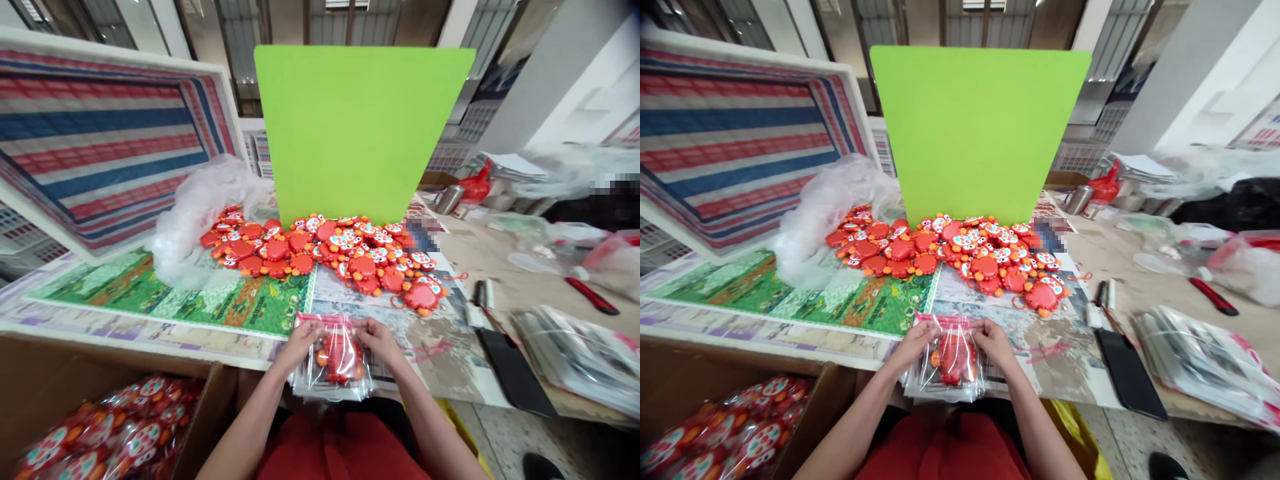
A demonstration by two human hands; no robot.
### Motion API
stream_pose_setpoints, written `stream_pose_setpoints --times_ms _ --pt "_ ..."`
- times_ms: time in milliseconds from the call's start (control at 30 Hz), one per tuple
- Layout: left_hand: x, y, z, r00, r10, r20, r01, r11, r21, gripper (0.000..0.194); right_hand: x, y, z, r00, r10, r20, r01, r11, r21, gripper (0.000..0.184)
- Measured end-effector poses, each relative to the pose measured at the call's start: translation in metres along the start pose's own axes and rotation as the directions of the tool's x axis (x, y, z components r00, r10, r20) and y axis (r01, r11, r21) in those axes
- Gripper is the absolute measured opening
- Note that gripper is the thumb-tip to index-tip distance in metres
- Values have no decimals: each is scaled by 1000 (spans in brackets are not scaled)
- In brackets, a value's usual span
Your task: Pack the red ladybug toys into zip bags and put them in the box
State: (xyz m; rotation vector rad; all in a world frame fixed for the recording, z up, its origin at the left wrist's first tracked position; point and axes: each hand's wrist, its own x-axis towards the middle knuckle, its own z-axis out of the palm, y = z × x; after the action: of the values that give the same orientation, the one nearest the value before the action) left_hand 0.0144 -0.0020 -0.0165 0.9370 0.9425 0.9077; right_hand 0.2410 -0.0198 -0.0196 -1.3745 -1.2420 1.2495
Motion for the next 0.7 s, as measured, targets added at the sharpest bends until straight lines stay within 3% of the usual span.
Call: stream_pose_setpoints --times_ms 133,333,467,700 --pt "-4 5 1 997 -72 20 73 995 -61 49 -2 0 -10 999 4 -45 -1 997 73 25" --pt "-10 14 3 996 -87 9 87 992 -87 21 -4 0 -15 1000 -12 -22 13 1000 24 19" --pt "-12 15 5 998 -58 11 59 993 -105 33 -4 -1 -12 1000 7 -14 -7 1000 21 25" --pt "-6 -2 7 996 72 -45 -71 997 27 49 -7 -4 0 983 -129 -130 119 990 -82 31"
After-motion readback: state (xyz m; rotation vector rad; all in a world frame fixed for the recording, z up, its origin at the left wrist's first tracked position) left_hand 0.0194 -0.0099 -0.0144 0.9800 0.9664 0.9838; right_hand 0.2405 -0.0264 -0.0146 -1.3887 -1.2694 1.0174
